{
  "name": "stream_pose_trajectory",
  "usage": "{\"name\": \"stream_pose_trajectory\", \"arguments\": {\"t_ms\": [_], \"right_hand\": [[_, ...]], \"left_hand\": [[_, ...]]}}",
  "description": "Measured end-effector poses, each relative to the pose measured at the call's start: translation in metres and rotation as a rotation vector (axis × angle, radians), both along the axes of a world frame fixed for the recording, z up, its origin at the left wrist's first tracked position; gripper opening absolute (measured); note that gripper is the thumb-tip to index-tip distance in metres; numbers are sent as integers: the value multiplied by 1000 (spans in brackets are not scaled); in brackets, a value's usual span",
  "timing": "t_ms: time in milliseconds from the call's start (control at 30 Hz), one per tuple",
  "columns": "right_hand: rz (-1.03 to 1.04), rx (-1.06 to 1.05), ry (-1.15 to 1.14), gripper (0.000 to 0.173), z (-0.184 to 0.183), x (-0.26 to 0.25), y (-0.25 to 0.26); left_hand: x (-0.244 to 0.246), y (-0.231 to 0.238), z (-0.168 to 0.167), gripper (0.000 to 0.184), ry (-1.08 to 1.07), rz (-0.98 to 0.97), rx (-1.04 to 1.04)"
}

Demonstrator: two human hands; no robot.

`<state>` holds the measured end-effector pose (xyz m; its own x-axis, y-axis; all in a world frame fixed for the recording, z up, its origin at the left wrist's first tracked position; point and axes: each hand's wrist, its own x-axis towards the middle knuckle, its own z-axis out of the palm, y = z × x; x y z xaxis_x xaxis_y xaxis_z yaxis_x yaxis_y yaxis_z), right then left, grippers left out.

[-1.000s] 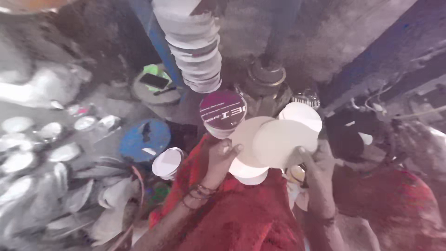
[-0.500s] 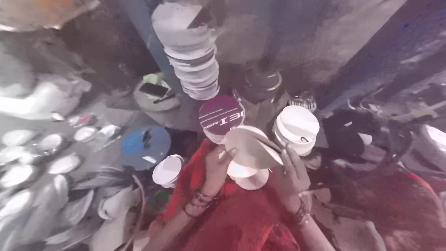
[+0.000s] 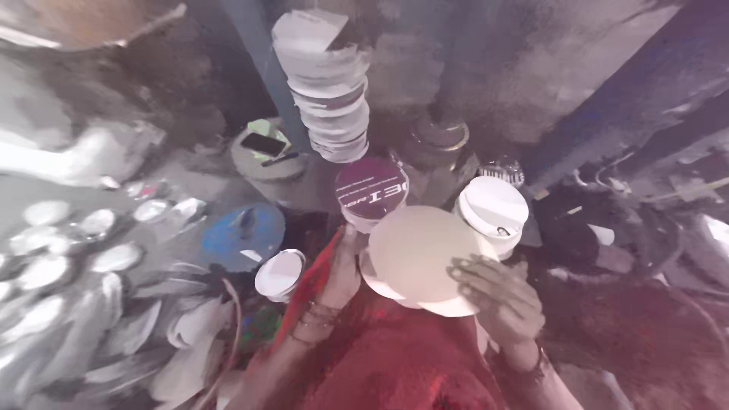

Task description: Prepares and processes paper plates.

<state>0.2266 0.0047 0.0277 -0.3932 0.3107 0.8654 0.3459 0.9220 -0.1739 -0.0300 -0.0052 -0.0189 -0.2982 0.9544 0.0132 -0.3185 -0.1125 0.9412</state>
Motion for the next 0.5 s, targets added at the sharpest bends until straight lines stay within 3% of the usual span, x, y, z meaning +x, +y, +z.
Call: {"name": "stream_pose_trajectory", "arguments": {"t_ms": [33, 100, 133, 233, 333, 433, 500], "right_hand": [[28, 58, -128, 9, -4, 0, -3], [45, 83, -268, 10, -16, 1, -8], [60, 63, -303, 12, -18, 3, -10], [171, -76, -337, 15, -8, 12, -18], [335, -369, -171, 25, 9, 22, -25], [372, -690, -55, 19, 14, 23, -27], [288, -673, -112, 21, 4, 13, -21]], "left_hand": [[-2, -2, 1, 57, -16, -47, 16], [-5, -3, 11, 22, 0, -127, -3], [-8, -3, 15, 17, 26, -167, -14], [-16, -9, 22, 19, 70, -151, -47], [-34, -16, 19, 15, 149, -175, -96], [-45, -32, 15, 24, 462, -368, -107], [-42, -42, 12, 30, 756, -467, -35]]}}
